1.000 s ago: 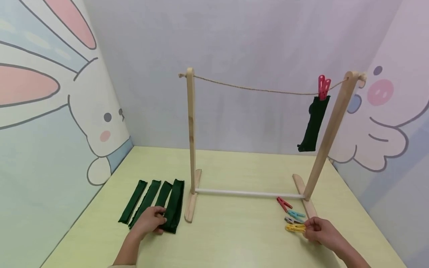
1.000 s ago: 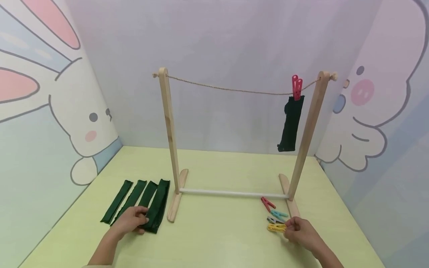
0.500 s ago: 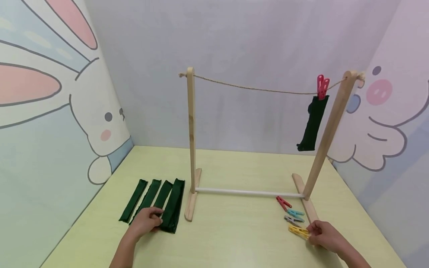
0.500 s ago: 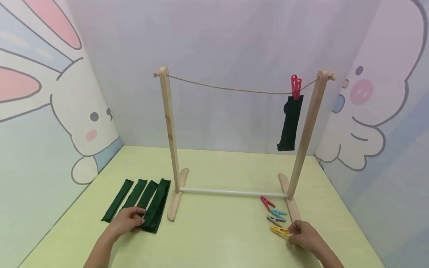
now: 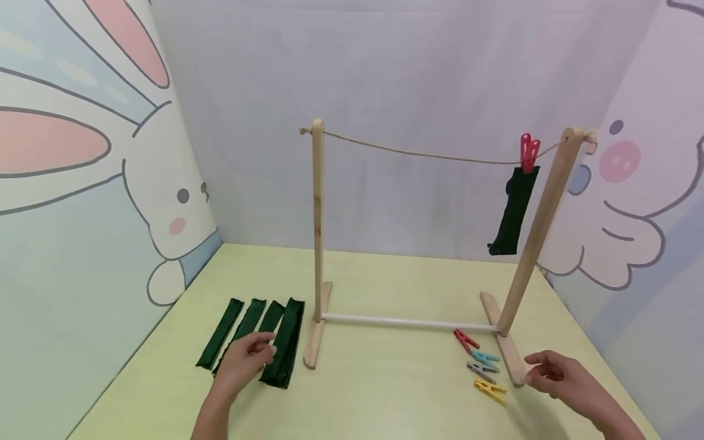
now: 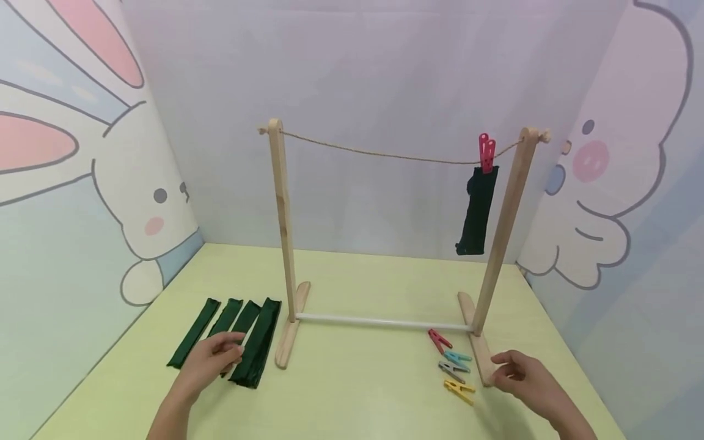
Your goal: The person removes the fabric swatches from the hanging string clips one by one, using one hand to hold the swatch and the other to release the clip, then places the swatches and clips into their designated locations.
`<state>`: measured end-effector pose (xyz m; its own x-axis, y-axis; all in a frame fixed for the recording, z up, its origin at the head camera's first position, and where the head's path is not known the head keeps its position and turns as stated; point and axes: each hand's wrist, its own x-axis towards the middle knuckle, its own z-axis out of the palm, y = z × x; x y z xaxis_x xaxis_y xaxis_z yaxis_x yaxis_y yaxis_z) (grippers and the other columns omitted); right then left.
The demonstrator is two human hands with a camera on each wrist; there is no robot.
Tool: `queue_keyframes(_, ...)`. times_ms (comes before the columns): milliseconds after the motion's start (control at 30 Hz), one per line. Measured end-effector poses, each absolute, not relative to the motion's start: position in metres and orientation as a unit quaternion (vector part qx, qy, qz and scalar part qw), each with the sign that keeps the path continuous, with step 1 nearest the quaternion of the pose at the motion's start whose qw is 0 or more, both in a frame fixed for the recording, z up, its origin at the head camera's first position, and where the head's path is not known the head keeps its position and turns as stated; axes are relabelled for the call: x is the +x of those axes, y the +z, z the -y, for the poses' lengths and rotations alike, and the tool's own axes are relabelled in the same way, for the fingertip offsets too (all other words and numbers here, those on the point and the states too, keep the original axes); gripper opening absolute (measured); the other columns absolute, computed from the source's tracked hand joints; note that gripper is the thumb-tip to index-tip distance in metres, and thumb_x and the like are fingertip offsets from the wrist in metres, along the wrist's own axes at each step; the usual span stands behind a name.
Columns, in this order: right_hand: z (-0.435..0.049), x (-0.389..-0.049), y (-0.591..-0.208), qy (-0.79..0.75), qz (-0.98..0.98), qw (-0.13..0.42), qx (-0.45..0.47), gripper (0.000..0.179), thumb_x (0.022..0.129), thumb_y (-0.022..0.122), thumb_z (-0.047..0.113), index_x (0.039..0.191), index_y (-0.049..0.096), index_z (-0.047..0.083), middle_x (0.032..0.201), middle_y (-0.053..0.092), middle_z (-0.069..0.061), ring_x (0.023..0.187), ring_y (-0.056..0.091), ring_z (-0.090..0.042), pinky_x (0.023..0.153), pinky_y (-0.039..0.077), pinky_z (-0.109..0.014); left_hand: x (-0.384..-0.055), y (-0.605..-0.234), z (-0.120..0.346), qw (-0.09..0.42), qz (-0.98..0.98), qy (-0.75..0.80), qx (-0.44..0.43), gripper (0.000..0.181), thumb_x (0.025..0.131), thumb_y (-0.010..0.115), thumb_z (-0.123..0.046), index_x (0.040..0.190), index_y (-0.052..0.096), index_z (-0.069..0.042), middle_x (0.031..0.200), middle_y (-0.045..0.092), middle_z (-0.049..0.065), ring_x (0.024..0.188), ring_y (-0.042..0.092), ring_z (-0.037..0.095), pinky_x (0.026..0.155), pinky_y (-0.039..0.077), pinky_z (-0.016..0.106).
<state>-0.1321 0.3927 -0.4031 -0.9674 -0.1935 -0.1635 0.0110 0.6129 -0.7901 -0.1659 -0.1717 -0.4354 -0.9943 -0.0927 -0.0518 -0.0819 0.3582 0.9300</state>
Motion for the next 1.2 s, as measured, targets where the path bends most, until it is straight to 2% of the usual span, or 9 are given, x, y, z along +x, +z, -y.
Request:
queue_keyframes(167, -0.400, -0.133, -0.378, -0.420, -0.898, 0.058, -0.115, 0.038, 0.092, 0.057, 0.006, 0.118, 0.044, -0.019, 0.096, 0.061, -0.006, 0.081, 0.060, -0.006, 0.064, 0.051, -0.029, -0.174, -0.423, 0.152, 0.022, 0.806, -0.592, 0.007, 0.026, 0.088, 0.062, -0.006, 0.113, 0.062, 0.000, 0.087, 0.060, 0.009, 0.080, 0.059, 0.028, 0.068, 0.050, 0.037)
queue_keyframes(400, -0.400, -0.144, -0.349, -0.399, -0.906, -0.016, -0.139, 0.036, 0.091, 0.059, 0.005, 0.121, 0.048, -0.010, 0.105, 0.058, 0.020, 0.089, 0.058, 0.002, 0.067, 0.051, -0.023, -0.184, -0.413, 0.122, 0.065, 0.784, -0.613, -0.073, 0.020, 0.087, 0.064, -0.003, 0.107, 0.066, -0.005, 0.091, 0.063, 0.009, 0.081, 0.059, 0.019, 0.068, 0.049, 0.027)
queue_keyframes(633, -0.390, -0.151, -0.328, -0.408, -0.879, -0.100, -0.223, 0.036, 0.086, 0.058, -0.010, 0.121, 0.049, -0.008, 0.115, 0.057, 0.016, 0.094, 0.059, -0.001, 0.070, 0.049, -0.018, -0.186, -0.406, 0.077, 0.063, 0.756, -0.632, -0.159, 0.020, 0.088, 0.063, -0.004, 0.108, 0.064, -0.003, 0.100, 0.063, 0.014, 0.090, 0.060, 0.022, 0.075, 0.050, 0.026)
queue_keyframes(800, -0.386, -0.157, -0.311, -0.397, -0.877, -0.163, -0.216, 0.039, 0.086, 0.057, -0.012, 0.124, 0.049, -0.007, 0.117, 0.056, 0.016, 0.094, 0.058, 0.001, 0.070, 0.047, -0.014, -0.181, -0.382, 0.048, 0.049, 0.746, -0.634, -0.201, 0.021, 0.089, 0.060, 0.000, 0.110, 0.062, 0.003, 0.102, 0.062, 0.015, 0.093, 0.059, 0.031, 0.075, 0.049, 0.030)
queue_keyframes(967, -0.386, -0.162, -0.295, -0.404, -0.865, -0.215, -0.203, 0.041, 0.085, 0.054, -0.016, 0.125, 0.048, -0.007, 0.116, 0.057, 0.012, 0.095, 0.057, 0.000, 0.074, 0.044, -0.010, -0.182, -0.367, 0.029, 0.043, 0.735, -0.641, -0.218, 0.022, 0.089, 0.060, -0.001, 0.110, 0.061, 0.004, 0.103, 0.061, 0.014, 0.094, 0.059, 0.029, 0.076, 0.048, 0.033)
queue_keyframes(1200, -0.381, -0.170, -0.267, -0.418, -0.841, -0.258, -0.224, 0.041, 0.086, 0.050, -0.019, 0.125, 0.048, -0.010, 0.115, 0.060, 0.005, 0.100, 0.058, -0.005, 0.079, 0.043, -0.012, -0.195, -0.367, 0.010, 0.040, 0.711, -0.661, -0.237, 0.023, 0.088, 0.060, -0.001, 0.110, 0.061, 0.005, 0.104, 0.061, 0.015, 0.095, 0.059, 0.030, 0.074, 0.048, 0.028)
